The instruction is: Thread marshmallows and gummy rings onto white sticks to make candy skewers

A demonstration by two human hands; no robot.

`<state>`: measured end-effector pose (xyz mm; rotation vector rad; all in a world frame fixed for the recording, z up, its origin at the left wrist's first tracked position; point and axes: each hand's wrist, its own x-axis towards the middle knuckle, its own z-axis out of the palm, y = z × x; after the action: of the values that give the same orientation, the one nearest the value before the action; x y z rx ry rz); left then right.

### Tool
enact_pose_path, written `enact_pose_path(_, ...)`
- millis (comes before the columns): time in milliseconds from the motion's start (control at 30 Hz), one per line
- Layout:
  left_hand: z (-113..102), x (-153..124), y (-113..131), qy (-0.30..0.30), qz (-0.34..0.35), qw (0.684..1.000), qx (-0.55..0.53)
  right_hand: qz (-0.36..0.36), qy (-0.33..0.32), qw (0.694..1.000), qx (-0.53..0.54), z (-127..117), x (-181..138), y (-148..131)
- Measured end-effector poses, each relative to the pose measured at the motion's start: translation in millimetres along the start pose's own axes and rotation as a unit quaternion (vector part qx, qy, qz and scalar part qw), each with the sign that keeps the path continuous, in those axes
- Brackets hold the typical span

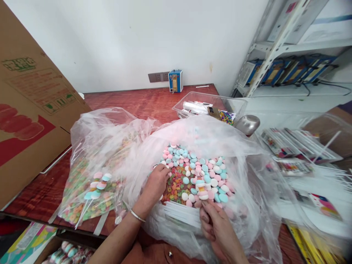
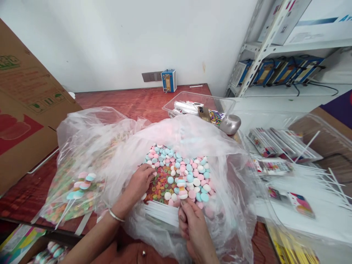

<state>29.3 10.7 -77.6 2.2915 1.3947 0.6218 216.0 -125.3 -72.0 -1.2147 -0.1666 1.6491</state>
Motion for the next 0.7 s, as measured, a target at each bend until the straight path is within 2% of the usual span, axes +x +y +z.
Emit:
enact_pose_path(167,-1.5,-2.8,9.9,0.011,-0.016,1.000,0.021,-0.012,0.009,1.000,-0.001,-6.1,-1.3,-2.4)
enact_pose_path(300,-2.7,4.5,21.2,0.026,-0.081,0.989,-0.121,-0.029,0.019,0.999,0.006,-9.9,-2.6,-5.3)
enact_pose_path(367,1.7,15.6,27.3,0.013,-0.118,0.965,-0.233,-0.035,0.019,0.999,0.006,-10.2,-2.8,-5.6)
enact_pose_path(433,10.2,30.3,32.7,-0.020,-0.159,0.926,-0.342,-0.037,0.020,0.999,0.003,-10.1,-2.8,-5.2)
enact_pose_path(533,27.3,51.9,38.5,-0.043,-0.210,0.872,-0.441,-0.038,0.022,0.999,0.005,-10.5,-3.3,-4.1)
enact_pose_path(600,37.9,62.0,41.1,-0.027,-0.220,0.862,-0.457,-0.039,0.021,0.999,0.010,-11.1,-3.7,-4.0)
enact_pose_path(700,47.7,67.6,44.5,-0.004,-0.221,0.867,-0.447,-0.038,0.019,0.999,0.014,-11.9,-4.2,-4.7)
